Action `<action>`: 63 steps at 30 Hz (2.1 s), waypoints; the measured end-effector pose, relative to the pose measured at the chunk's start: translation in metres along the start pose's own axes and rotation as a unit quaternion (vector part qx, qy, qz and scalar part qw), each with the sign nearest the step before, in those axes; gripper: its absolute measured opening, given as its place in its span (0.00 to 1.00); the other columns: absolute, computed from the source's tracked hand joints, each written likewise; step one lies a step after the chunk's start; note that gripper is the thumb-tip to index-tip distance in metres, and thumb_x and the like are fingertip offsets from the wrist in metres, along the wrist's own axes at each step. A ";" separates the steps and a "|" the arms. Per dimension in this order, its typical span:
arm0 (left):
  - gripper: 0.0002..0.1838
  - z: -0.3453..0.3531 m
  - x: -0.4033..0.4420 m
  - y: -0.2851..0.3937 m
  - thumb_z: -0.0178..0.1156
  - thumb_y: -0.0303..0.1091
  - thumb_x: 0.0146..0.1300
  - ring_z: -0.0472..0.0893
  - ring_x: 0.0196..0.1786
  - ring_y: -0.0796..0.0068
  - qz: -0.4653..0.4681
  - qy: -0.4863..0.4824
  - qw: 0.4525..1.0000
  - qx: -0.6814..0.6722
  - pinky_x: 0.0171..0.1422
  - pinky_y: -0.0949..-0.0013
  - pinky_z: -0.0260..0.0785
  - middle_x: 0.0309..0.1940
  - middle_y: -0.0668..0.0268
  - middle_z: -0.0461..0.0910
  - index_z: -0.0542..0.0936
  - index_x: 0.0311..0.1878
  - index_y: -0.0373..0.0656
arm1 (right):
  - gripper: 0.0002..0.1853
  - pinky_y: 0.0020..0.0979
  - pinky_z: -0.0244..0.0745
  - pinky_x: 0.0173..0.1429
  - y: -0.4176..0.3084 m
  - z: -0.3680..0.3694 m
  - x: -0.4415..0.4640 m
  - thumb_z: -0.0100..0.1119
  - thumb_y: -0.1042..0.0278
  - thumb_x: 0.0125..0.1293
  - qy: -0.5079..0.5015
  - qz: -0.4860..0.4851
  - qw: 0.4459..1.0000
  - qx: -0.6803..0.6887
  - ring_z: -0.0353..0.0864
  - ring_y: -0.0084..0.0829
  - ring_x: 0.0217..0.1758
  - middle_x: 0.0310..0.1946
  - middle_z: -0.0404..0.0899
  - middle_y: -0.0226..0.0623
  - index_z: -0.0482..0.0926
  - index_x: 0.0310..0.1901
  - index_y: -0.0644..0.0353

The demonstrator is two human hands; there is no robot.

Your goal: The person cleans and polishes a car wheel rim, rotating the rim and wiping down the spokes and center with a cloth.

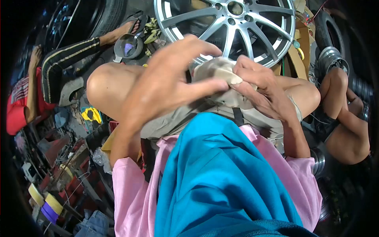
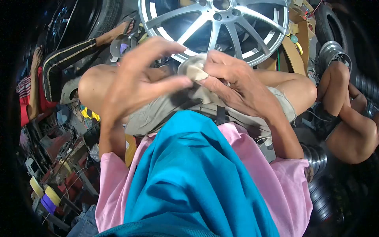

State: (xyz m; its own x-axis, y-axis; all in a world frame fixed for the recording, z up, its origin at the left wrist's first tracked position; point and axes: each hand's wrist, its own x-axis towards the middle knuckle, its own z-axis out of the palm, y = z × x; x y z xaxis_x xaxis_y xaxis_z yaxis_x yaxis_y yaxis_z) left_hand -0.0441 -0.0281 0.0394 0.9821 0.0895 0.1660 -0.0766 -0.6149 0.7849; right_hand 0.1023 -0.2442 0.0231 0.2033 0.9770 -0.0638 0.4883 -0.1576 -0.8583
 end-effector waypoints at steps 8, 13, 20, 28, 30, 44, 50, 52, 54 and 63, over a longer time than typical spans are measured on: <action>0.08 0.003 0.020 0.014 0.63 0.28 0.69 0.84 0.36 0.50 0.001 0.034 0.999 0.017 0.44 0.55 0.75 0.35 0.54 0.79 0.81 0.46 0.34 | 0.14 0.25 0.74 0.46 -0.027 -0.032 0.004 0.56 0.62 0.81 0.260 -0.041 0.946 0.189 0.80 0.25 0.40 0.39 0.81 0.33 0.82 0.49 0.66; 0.14 0.000 0.015 0.019 0.51 0.38 0.82 0.63 0.30 0.88 -0.201 0.037 0.947 -0.247 0.36 0.79 0.62 0.31 0.79 0.69 0.78 0.39 0.40 | 0.20 0.23 0.81 0.57 0.014 -0.013 0.015 0.51 0.54 0.84 0.304 0.051 0.795 0.522 0.87 0.19 0.49 0.49 0.88 0.34 0.82 0.58 0.65; 0.20 0.017 0.021 0.019 0.65 0.40 0.75 0.81 0.50 0.84 -0.272 -0.131 0.878 -0.370 0.57 0.75 0.74 0.49 0.67 0.86 0.83 0.58 0.32 | 0.19 0.26 0.84 0.56 0.034 -0.016 0.018 0.51 0.53 0.84 0.333 0.061 0.787 0.515 0.89 0.21 0.49 0.49 0.88 0.33 0.82 0.56 0.60; 0.15 0.009 0.013 -0.001 0.63 0.25 0.64 0.83 0.44 0.81 -0.266 -0.144 0.836 -0.458 0.53 0.74 0.74 0.44 0.66 0.89 0.87 0.52 0.30 | 0.20 0.23 0.82 0.50 0.022 -0.019 0.037 0.55 0.51 0.82 0.323 0.033 0.777 0.539 0.87 0.18 0.43 0.44 0.88 0.31 0.83 0.53 0.62; 0.17 0.014 0.009 -0.001 0.61 0.23 0.61 0.85 0.46 0.77 -0.267 -0.115 0.828 -0.480 0.56 0.72 0.75 0.45 0.62 0.89 0.86 0.52 0.29 | 0.20 0.23 0.82 0.50 0.028 -0.014 0.041 0.54 0.52 0.83 0.286 0.052 0.778 0.557 0.87 0.18 0.43 0.43 0.88 0.30 0.83 0.52 0.63; 0.24 0.010 0.028 0.003 0.56 0.30 0.76 0.85 0.61 0.61 -0.190 0.221 0.822 -0.489 0.68 0.60 0.77 0.61 0.50 0.82 0.73 0.71 0.30 | 0.43 0.37 0.74 0.68 0.017 0.062 0.022 0.73 0.40 0.65 -0.060 -0.043 0.892 0.445 0.79 0.33 0.63 0.61 0.82 0.45 0.72 0.71 0.65; 0.14 0.027 0.054 -0.039 0.63 0.32 0.75 0.83 0.51 0.56 -0.103 0.146 0.984 0.008 0.60 0.60 0.73 0.48 0.52 0.86 0.85 0.55 0.31 | 0.23 0.32 0.81 0.48 0.012 0.094 0.034 0.71 0.53 0.71 -0.080 0.094 0.897 0.425 0.85 0.26 0.40 0.40 0.86 0.37 0.78 0.55 0.64; 0.16 0.027 0.073 -0.041 0.67 0.36 0.71 0.81 0.50 0.47 -0.085 0.084 0.991 0.054 0.60 0.54 0.71 0.49 0.45 0.83 0.86 0.50 0.30 | 0.14 0.28 0.78 0.39 0.020 0.093 0.039 0.67 0.59 0.74 -0.007 0.037 0.850 0.525 0.81 0.21 0.31 0.32 0.81 0.29 0.78 0.47 0.61; 0.21 0.031 0.093 -0.047 0.70 0.40 0.69 0.82 0.51 0.45 -0.037 0.038 0.994 0.097 0.61 0.54 0.72 0.51 0.42 0.83 0.84 0.53 0.29 | 0.11 0.28 0.78 0.38 0.030 0.089 0.049 0.65 0.62 0.76 0.008 0.012 0.835 0.551 0.81 0.20 0.32 0.30 0.80 0.29 0.78 0.47 0.61; 0.21 0.070 0.181 -0.118 0.62 0.28 0.63 0.79 0.58 0.32 0.034 -0.039 0.976 0.212 0.65 0.46 0.73 0.57 0.33 0.78 0.80 0.58 0.28 | 0.15 0.29 0.80 0.47 0.065 0.074 0.060 0.64 0.61 0.77 0.144 0.101 0.779 0.602 0.83 0.22 0.42 0.40 0.81 0.29 0.77 0.55 0.62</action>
State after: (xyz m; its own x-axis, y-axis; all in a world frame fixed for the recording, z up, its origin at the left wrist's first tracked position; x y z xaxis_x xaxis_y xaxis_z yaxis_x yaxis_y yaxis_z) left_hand 0.1548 0.0052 -0.0648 0.9887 -0.0127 0.1494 -0.0799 -0.8881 0.4527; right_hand 0.0835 -0.1854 -0.0736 0.4401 0.8493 -0.2916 -0.6932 0.1150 -0.7115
